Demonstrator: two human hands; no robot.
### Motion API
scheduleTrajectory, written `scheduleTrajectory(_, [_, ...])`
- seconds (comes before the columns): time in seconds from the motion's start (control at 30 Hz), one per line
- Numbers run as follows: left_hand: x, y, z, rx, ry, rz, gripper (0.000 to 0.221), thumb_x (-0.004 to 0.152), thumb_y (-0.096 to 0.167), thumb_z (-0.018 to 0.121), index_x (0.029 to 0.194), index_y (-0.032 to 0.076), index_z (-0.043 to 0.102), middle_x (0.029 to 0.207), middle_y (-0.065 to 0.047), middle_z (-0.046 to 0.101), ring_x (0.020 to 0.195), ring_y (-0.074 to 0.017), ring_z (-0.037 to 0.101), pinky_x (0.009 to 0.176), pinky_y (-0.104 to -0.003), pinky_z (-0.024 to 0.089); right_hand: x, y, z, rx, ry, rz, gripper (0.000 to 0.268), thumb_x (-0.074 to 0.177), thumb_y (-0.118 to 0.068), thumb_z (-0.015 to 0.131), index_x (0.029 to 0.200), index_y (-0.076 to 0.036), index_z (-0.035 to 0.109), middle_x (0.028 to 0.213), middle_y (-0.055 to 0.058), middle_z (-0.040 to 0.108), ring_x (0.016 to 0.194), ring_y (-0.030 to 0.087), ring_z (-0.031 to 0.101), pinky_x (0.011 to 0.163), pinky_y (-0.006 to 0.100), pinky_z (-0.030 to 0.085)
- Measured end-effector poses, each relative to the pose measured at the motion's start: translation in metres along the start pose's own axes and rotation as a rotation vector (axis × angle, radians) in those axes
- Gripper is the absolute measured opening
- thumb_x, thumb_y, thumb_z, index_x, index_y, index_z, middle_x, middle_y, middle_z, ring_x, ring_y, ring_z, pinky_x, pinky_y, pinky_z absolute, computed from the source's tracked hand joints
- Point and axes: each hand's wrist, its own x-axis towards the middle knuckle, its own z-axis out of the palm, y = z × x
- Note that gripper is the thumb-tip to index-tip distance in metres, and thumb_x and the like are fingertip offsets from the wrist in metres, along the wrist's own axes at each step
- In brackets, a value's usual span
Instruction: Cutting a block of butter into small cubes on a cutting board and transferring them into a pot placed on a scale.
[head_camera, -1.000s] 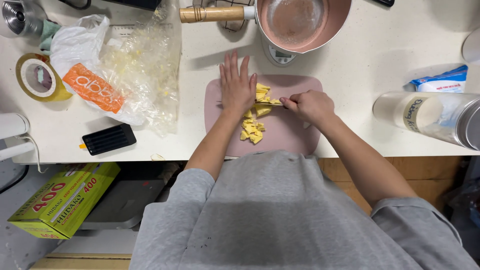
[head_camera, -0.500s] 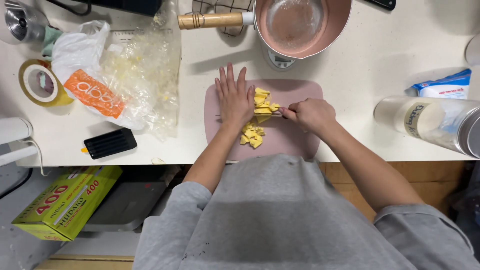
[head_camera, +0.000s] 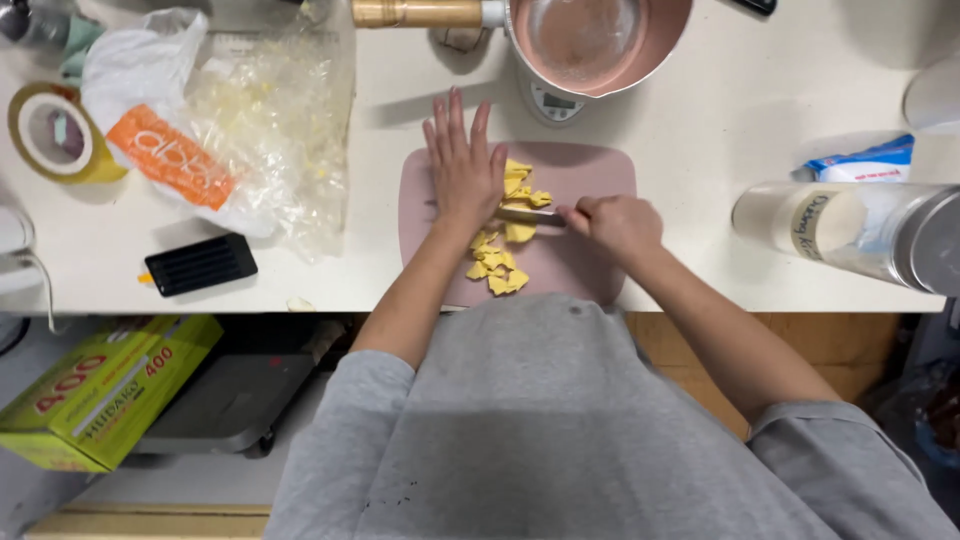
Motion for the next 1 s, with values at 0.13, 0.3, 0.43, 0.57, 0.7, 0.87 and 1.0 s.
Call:
scheduleTrajectory(0.13, [0.002, -0.002, -0.007, -0.075, 0.021, -0.019, 0.059, 0.108, 0.037, 0.053, 0.158, 0.011, 0.038, 0.169, -0.022, 0.016, 0.158, -0.0440, 0.009, 0.128, -0.065, 0.008, 0.005, -0.019, -0.049, 0.007, -0.151, 0.051, 0.059, 0.100, -0.065, 0.044, 0.084, -0.018, 0.077, 0.068, 0.008, 0.074, 0.069, 0.030, 0.073, 0.062, 0.046, 0.056])
scheduleTrajectory(0.3, [-0.018, 0.003, -0.016, -0.100, -0.075, -0.081, 0.054, 0.107, 0.035, 0.053, 0.153, 0.009, 0.043, 0.167, -0.024, 0.019, 0.156, -0.0467, 0.011, 0.126, -0.065, 0.010, -0.006, -0.008, -0.038, 0.002, -0.190, -0.029, 0.063, 0.094, -0.070, 0.051, 0.083, -0.013, 0.076, 0.072, 0.010, 0.073, 0.071, 0.032, 0.072, 0.065, 0.045, 0.056])
scheduleTrajectory(0.43, [-0.038, 0.005, -0.012, -0.075, -0.116, -0.088, 0.054, 0.107, 0.037, 0.052, 0.153, 0.009, 0.044, 0.167, -0.024, 0.020, 0.156, -0.0461, 0.012, 0.125, -0.064, 0.010, -0.011, -0.012, -0.016, 0.036, -0.224, -0.026, 0.063, 0.093, -0.071, 0.052, 0.088, -0.012, 0.075, 0.074, 0.011, 0.074, 0.073, 0.032, 0.073, 0.066, 0.046, 0.057])
scheduleTrajectory(0.57, [-0.049, 0.004, 0.002, 0.003, -0.150, -0.112, 0.059, 0.104, 0.039, 0.052, 0.154, 0.008, 0.042, 0.166, -0.024, 0.019, 0.155, -0.0447, 0.012, 0.125, -0.063, 0.010, -0.014, -0.010, 0.012, -0.050, -0.155, -0.072, 0.062, 0.094, -0.071, 0.049, 0.090, -0.014, 0.074, 0.079, 0.011, 0.074, 0.077, 0.032, 0.073, 0.065, 0.046, 0.058])
scheduleTrajectory(0.7, [-0.051, 0.006, 0.002, 0.026, -0.132, -0.108, 0.063, 0.103, 0.041, 0.052, 0.156, 0.008, 0.040, 0.166, -0.024, 0.019, 0.155, -0.0441, 0.012, 0.125, -0.063, 0.010, -0.009, -0.008, 0.014, -0.063, -0.128, -0.112, 0.061, 0.094, -0.071, 0.048, 0.089, -0.016, 0.074, 0.080, 0.010, 0.075, 0.077, 0.032, 0.072, 0.067, 0.047, 0.058])
scheduleTrajectory(0.87, [-0.035, 0.010, -0.010, 0.030, -0.076, -0.083, 0.060, 0.107, 0.042, 0.050, 0.156, 0.009, 0.040, 0.167, -0.025, 0.017, 0.157, -0.0454, 0.010, 0.126, -0.064, 0.010, -0.013, -0.019, -0.029, -0.030, -0.186, -0.029, 0.060, 0.093, -0.072, 0.048, 0.092, -0.019, 0.076, 0.079, 0.009, 0.075, 0.079, 0.032, 0.073, 0.069, 0.047, 0.058])
scheduleTrajectory(1.0, [-0.038, 0.025, -0.039, 0.015, -0.134, -0.110, 0.057, 0.107, 0.041, 0.050, 0.154, 0.010, 0.043, 0.168, -0.026, 0.018, 0.157, -0.0462, 0.009, 0.125, -0.065, 0.009, -0.031, -0.030, -0.055, -0.012, -0.286, 0.022, 0.059, 0.094, -0.070, 0.046, 0.098, -0.021, 0.078, 0.079, 0.010, 0.075, 0.080, 0.033, 0.073, 0.070, 0.048, 0.058])
